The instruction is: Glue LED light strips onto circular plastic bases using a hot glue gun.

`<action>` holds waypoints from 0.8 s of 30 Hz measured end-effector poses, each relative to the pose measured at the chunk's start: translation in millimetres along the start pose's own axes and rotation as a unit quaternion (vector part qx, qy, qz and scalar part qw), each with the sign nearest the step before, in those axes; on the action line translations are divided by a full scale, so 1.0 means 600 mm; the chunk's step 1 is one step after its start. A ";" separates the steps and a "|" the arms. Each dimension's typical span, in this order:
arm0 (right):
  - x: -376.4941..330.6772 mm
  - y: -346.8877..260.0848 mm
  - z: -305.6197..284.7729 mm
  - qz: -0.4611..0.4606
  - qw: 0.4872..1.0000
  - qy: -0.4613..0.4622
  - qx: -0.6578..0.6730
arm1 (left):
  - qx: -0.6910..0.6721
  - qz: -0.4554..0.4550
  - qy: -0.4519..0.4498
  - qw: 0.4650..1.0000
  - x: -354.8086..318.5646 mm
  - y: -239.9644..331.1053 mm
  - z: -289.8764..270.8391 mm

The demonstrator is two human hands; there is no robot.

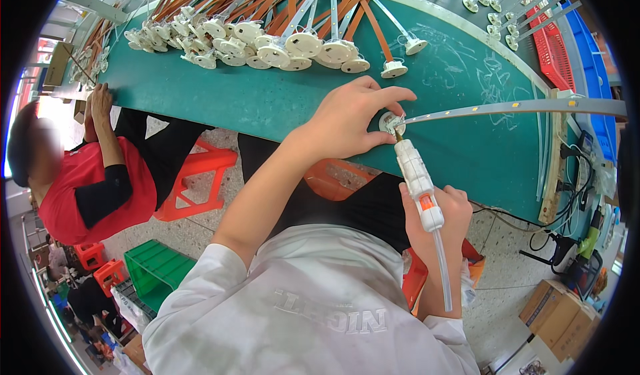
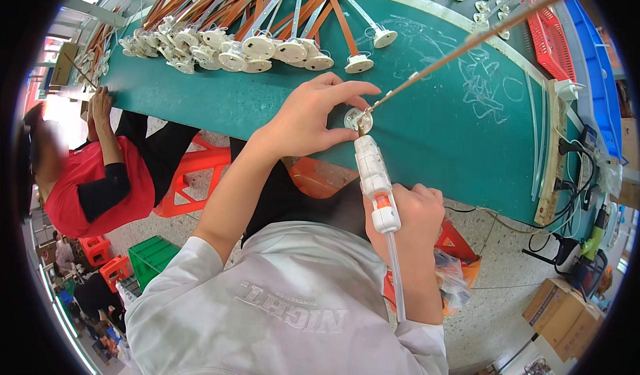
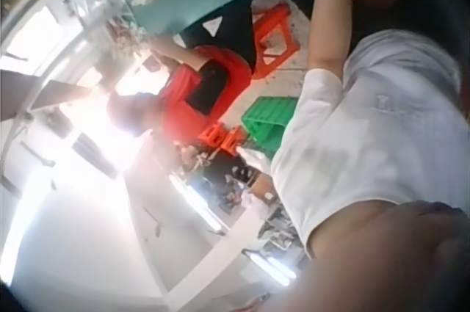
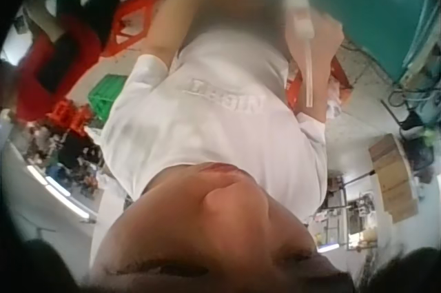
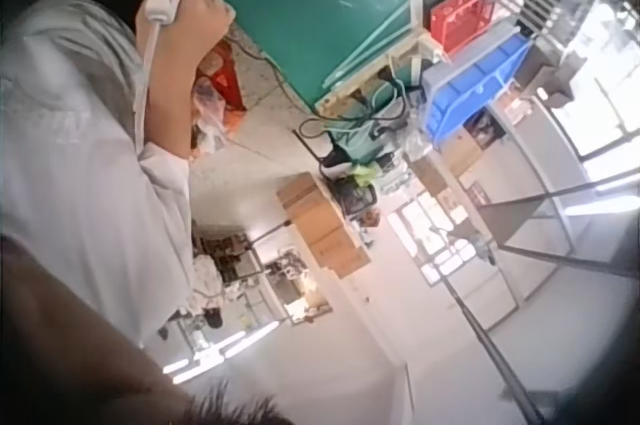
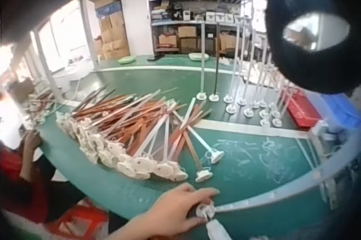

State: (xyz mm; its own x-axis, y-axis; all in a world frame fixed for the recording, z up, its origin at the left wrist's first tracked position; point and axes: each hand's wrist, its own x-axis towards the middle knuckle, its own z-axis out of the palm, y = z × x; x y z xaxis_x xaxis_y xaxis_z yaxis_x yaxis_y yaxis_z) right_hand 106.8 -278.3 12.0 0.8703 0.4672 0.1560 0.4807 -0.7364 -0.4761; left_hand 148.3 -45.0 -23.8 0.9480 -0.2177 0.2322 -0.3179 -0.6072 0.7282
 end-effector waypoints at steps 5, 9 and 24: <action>0.000 0.001 0.006 -0.002 1.000 0.003 0.000 | -0.002 -0.002 0.000 1.000 -0.001 0.000 -0.001; 0.000 0.003 0.006 0.004 1.000 0.010 0.004 | 0.000 -0.007 -0.004 1.000 0.000 0.001 -0.002; 0.001 0.008 0.010 0.021 0.997 0.021 0.067 | -0.010 0.005 0.012 1.000 0.001 0.000 0.001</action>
State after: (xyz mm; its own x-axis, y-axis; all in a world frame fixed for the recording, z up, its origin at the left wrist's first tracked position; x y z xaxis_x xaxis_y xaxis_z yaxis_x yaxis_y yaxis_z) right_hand 108.8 -278.5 4.4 0.8947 0.4138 0.1683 0.4270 -0.6818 -0.5940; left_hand 149.0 -45.3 -24.1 0.9450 -0.2047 0.2550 -0.3270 -0.5894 0.7387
